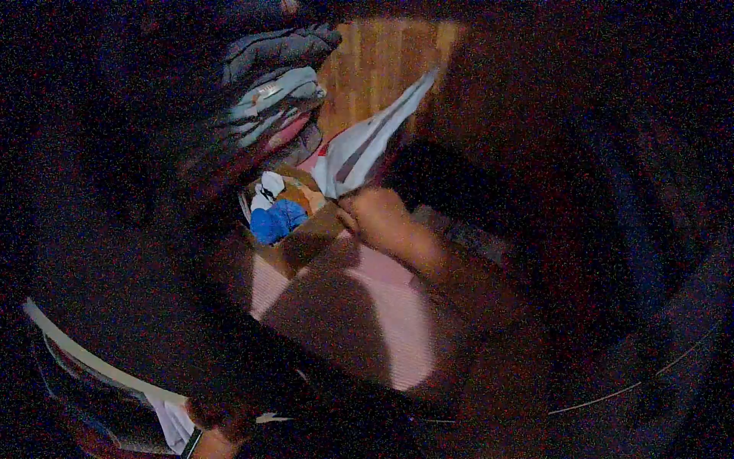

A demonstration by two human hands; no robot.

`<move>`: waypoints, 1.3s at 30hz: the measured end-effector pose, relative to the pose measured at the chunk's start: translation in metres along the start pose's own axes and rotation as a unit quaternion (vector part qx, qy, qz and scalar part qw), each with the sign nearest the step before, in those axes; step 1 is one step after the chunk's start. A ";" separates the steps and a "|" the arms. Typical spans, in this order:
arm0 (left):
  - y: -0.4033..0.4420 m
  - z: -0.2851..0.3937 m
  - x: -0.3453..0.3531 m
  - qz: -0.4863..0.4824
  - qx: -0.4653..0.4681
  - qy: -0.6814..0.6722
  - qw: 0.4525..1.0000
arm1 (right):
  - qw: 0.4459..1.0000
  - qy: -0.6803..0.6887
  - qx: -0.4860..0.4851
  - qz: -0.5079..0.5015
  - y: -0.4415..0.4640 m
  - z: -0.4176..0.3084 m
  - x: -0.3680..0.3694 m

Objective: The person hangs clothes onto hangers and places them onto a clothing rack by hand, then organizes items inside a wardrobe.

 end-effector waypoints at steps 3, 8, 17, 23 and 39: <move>-0.007 -0.007 -0.002 0.009 -0.034 -0.026 0.999 | 0.986 0.057 -0.059 0.146 -0.011 -0.012 -0.066; -0.002 0.012 -0.003 0.039 0.033 0.022 0.998 | 0.891 0.032 -0.034 0.451 -0.012 0.037 -0.159; -0.010 0.018 -0.010 0.060 0.024 0.061 0.996 | 0.947 0.070 0.015 0.313 0.005 0.107 -0.130; -0.014 0.023 -0.004 0.057 0.015 0.094 0.994 | 0.929 0.211 0.085 0.292 0.012 0.100 -0.135; -0.011 0.023 0.048 0.080 0.013 0.163 0.983 | 0.931 0.160 -0.041 0.326 0.008 0.060 -0.148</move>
Point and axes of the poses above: each hand's wrist, its own y-axis towards the middle knuckle, its own x-axis out of the palm, z = x × y, the point moved 9 cm from there along y, towards the middle knuckle, and after that the axes turned 7 degrees about x, right-handed, at the moved point
